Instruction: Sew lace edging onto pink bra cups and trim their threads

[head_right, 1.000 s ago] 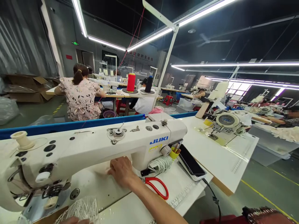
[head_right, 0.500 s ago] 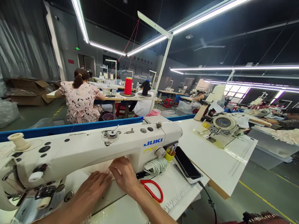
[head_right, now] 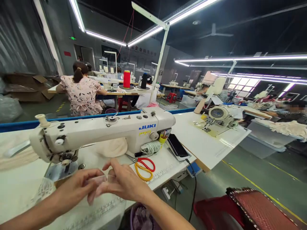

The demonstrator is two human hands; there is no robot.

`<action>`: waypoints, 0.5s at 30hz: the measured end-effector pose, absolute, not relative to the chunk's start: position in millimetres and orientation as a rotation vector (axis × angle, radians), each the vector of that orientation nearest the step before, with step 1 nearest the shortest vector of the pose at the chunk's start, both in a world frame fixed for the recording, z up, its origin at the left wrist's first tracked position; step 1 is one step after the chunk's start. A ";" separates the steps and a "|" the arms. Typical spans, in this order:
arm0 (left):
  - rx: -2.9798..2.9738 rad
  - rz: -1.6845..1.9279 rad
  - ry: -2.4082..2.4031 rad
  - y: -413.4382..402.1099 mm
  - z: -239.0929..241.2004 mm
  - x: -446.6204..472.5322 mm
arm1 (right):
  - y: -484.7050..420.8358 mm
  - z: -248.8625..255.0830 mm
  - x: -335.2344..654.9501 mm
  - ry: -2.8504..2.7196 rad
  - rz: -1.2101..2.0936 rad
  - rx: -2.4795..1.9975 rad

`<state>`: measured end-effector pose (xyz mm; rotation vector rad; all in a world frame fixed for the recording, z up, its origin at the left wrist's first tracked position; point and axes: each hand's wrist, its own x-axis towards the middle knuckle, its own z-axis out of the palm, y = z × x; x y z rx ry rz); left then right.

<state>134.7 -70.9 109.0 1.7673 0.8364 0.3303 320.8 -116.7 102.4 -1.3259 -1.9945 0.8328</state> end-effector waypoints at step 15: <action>1.340 0.489 0.915 -164.7 62.7 28.4 | -151.4 82.7 211.5 -2.003 1.269 -1.130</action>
